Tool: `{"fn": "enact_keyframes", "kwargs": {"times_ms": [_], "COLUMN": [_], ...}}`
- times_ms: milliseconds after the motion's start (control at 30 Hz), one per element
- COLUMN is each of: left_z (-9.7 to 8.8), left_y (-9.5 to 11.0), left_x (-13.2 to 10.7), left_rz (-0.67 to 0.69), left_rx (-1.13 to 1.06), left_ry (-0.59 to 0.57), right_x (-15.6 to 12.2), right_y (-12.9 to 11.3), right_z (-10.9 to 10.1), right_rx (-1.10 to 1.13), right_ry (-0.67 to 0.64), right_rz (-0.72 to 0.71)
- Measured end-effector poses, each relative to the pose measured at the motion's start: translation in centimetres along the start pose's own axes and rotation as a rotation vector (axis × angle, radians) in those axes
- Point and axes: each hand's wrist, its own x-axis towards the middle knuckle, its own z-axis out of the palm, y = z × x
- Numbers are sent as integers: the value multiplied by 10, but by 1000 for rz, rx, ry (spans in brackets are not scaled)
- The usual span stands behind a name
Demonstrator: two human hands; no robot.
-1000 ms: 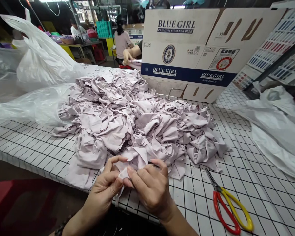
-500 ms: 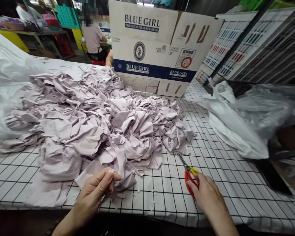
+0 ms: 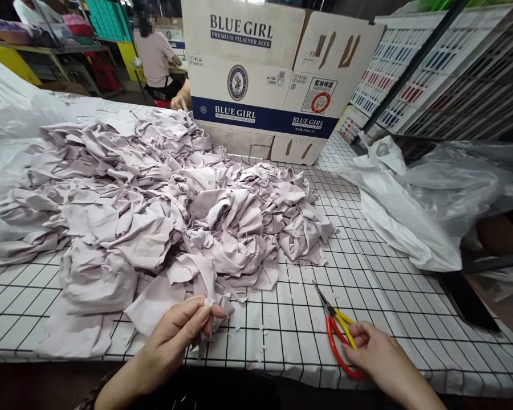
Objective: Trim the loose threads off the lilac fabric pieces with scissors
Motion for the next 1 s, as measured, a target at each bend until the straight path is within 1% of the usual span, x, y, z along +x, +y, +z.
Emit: {"fn": "enact_keyframes", "kwargs": {"times_ms": [67, 100, 167, 200, 233, 300, 333, 400, 433, 500, 600, 800, 1000], "left_z": [0, 0, 1, 1, 1, 2, 2, 1, 1, -1, -3, -6, -8], "left_y": [1, 1, 1, 2, 2, 3, 4, 6, 6, 7, 6, 1, 5], "left_x": [1, 2, 3, 4, 4, 4, 4, 4, 3, 3, 3, 2, 1], "left_rz": [-2, 1, 12, 18, 25, 46, 64, 100, 109, 114, 123, 138, 132], "left_rx": [15, 26, 57, 75, 94, 126, 137, 147, 149, 144, 134, 132, 115], "left_ry": [-20, -29, -45, -52, -57, -58, -54, -45, -42, -43, -48, -52, -62], "right_x": [-13, -21, -39, -48, -56, -70, -74, -78, -78, -76, -71, -72, -74], "right_y": [1, -5, -29, -46, -66, -108, -127, -157, -166, -175, -176, -179, -183], "right_z": [3, 6, 15, 19, 24, 31, 34, 36, 37, 38, 40, 40, 39], "right_rx": [179, 275, 418, 460, 475, 371, 284, 107, 38, -54, -120, -147, -151], "right_ry": [-59, -76, -72, -80, -116, -214, -232, -197, -163, -115, -115, -128, -126], "right_rz": [22, 28, -14, -63, -137, -288, -341, -396, -411, -442, -493, -541, -547]}}
